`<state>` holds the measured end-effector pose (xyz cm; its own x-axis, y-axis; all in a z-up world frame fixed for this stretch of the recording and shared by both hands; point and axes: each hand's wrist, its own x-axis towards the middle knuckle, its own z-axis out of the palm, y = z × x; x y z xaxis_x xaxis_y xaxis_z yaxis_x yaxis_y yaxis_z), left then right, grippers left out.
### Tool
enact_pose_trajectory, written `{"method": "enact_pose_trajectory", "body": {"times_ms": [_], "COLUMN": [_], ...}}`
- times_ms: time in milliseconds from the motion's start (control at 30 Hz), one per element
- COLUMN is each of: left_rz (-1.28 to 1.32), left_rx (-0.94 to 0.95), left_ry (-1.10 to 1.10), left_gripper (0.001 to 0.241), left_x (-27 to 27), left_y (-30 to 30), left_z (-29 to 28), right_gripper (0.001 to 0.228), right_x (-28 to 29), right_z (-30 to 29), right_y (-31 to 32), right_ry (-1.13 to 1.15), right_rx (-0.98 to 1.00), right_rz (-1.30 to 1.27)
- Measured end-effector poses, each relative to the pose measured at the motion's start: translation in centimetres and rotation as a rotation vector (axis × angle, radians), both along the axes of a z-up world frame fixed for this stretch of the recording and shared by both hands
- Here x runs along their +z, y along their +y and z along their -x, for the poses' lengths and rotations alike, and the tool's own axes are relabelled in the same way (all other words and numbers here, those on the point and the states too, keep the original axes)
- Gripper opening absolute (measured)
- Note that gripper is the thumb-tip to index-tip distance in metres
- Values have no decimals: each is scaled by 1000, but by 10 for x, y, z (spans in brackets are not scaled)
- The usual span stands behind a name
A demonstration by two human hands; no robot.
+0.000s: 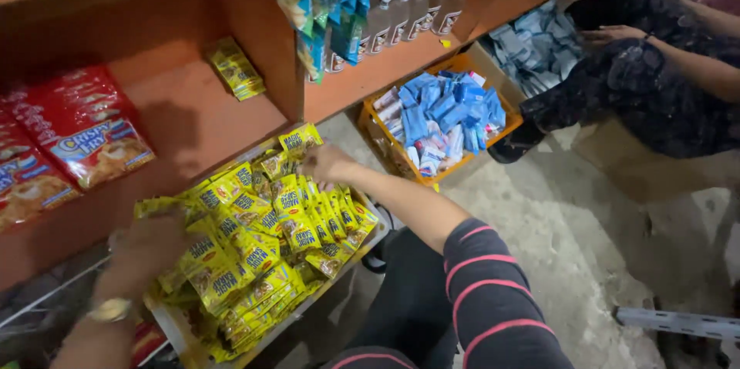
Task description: Organizing and sorting various seasoning and condiment packets on retail store shelves.
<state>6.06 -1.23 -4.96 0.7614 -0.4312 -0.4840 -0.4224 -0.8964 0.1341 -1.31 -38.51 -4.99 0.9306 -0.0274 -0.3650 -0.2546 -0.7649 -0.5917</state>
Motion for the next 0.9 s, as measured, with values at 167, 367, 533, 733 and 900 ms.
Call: {"method": "enact_pose_trajectory", "body": {"times_ms": [167,367,533,733,900], "left_rz": [240,729,464,394,429], "left_rx": [-189,118,315,327,301], "left_ry": [125,256,184,-28,-161], "left_gripper": [83,120,137,136,133], "left_x": [-68,-83,-32,-26,-56], "left_y": [-62,-133,-154,-174,-170], "left_z": [45,103,132,142,148], "right_gripper": [35,31,29,30,32], "right_x": [-8,1,-30,-35,-81], "right_z": [-1,10,18,10,18], "right_y": [-46,-100,-136,-152,-149], "right_ry": [71,-12,-14,-2,125], "right_rx": [-278,-402,-516,-600,-443], "right_rz": [-349,-364,-567,-640,-645]}}
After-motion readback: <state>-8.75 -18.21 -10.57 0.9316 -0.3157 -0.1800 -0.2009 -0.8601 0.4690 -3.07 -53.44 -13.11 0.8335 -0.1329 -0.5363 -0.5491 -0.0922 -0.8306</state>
